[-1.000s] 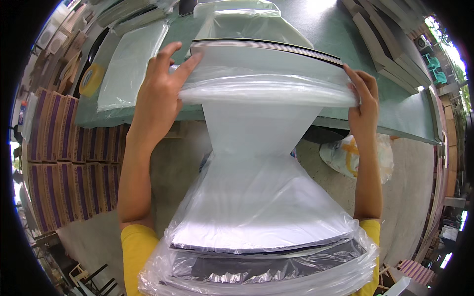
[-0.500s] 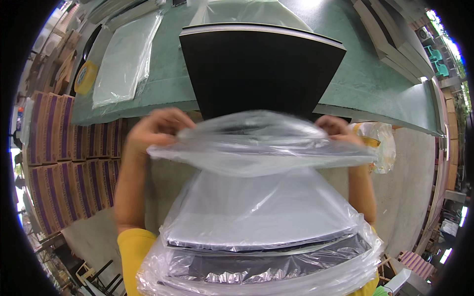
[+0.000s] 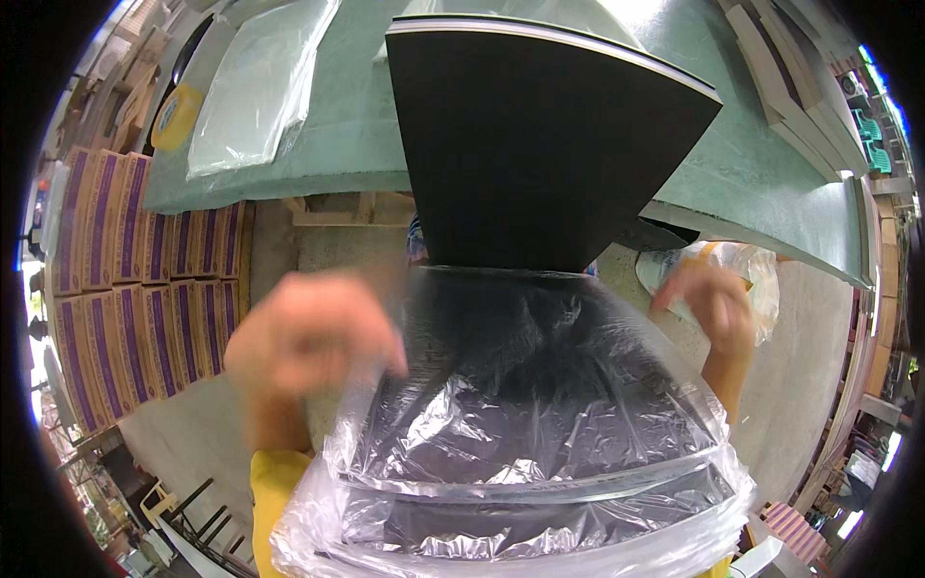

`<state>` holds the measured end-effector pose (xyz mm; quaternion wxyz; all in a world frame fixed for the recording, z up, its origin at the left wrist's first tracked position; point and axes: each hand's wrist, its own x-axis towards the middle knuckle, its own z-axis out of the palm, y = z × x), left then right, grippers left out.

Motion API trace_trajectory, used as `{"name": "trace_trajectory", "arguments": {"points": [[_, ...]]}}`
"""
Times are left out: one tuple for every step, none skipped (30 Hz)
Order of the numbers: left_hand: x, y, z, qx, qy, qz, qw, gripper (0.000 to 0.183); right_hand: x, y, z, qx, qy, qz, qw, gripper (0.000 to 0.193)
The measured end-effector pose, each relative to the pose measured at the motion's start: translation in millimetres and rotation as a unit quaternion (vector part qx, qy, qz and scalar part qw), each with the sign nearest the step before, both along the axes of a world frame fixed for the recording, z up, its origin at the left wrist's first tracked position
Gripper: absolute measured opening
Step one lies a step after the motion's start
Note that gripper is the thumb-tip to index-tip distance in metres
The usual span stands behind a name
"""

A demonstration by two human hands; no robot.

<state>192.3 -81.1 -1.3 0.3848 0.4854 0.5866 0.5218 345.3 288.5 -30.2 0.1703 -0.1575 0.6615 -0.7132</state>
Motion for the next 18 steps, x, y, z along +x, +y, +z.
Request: {"name": "trace_trajectory", "arguments": {"points": [[12.9, 3.8, 14.8, 0.128, -0.075, -0.165, 0.975, 0.021, -12.8, -14.4, 8.1, -0.13, 0.034, 0.28, 0.951, 0.045], [18.0, 18.0, 27.9, 0.109, -0.015, -0.241, 0.964, 0.033, -20.8, -45.6, 16.8, -0.044, 0.051, 0.339, 0.938, 0.052], [22.9, 41.3, 27.8, 0.076, -0.063, -0.289, 0.952, 0.038, -20.7, -71.7, 29.0, 0.033, 0.071, 0.395, 0.915, 0.059], [39.0, 43.9, -9.3, 0.048, -0.131, -0.261, 0.955, 0.037, -10.4, -80.6, -2.0, 0.08, 0.013, 0.364, 0.928, 0.058], [41.3, 55.0, -32.9, -0.102, -0.078, -0.222, 0.967, 0.034, -6.0, -83.6, -29.6, 0.149, -0.037, 0.301, 0.941, 0.06], [47.7, 54.6, -80.1, -0.113, -0.027, -0.134, 0.984, 0.033, -8.5, -83.0, -51.5, 0.203, -0.1, 0.249, 0.942, 0.063], [45.3, 49.7, -115.6, -0.15, -0.003, -0.071, 0.986, 0.033, -1.4, -72.3, -93.0, 0.321, -0.11, 0.216, 0.915, 0.063], [37.9, 38.1, -162.8, -0.167, 0.017, -0.016, 0.986, 0.033, -2.3, -68.9, -100.4, 0.327, -0.118, 0.212, 0.913, 0.064], [26.0, 26.5, -191.6, -0.178, 0.036, 0.037, 0.983, 0.033, -5.5, -64.7, -102.9, 0.335, -0.128, 0.207, 0.91, 0.065], [10.8, 19.0, -191.8, -0.226, 0.028, 0.035, 0.973, 0.034, -6.8, -60.6, -103.4, 0.343, -0.139, 0.199, 0.907, 0.065], [-5.1, 10.7, -190.5, -0.274, 0.022, 0.036, 0.961, 0.034, -3.7, -60.2, -103.0, 0.339, -0.115, 0.13, 0.925, 0.06], [-22.1, 0.8, -177.5, -0.315, 0.032, 0.031, 0.948, 0.032, -10.9, -51.4, -90.1, 0.342, -0.127, 0.143, 0.92, 0.054], [-38.7, -4.4, -157.1, -0.352, 0.044, 0.025, 0.934, 0.03, -20.4, -35.5, -65.4, 0.346, -0.139, 0.153, 0.915, 0.047], [-49.7, -2.5, -128.4, -0.395, 0.064, 0.09, 0.912, 0.029, -29.0, -16.9, -42.0, 0.352, -0.152, 0.162, 0.91, 0.04], [-57.6, -1.2, -107.6, -0.435, 0.082, 0.155, 0.883, 0.028, -35.7, 4.5, -22.2, 0.339, -0.116, 0.015, 0.934, 0.033], [-64.5, -7.1, -106.3, -0.414, 0.105, 0.176, 0.887, 0.028, -45.1, 27.4, -7.0, 0.315, -0.075, -0.127, 0.938, 0.027], [-69.7, -15.0, -107.7, -0.394, 0.129, 0.196, 0.889, 0.028, -58.7, 50.6, -6.6, 0.122, 0.008, -0.329, 0.936, 0.023], [-75.5, -16.3, -114.1, -0.368, 0.154, 0.209, 0.893, 0.029, -77.4, 71.4, -2.6, -0.056, 0.048, -0.443, 0.893, 0.024]]}}
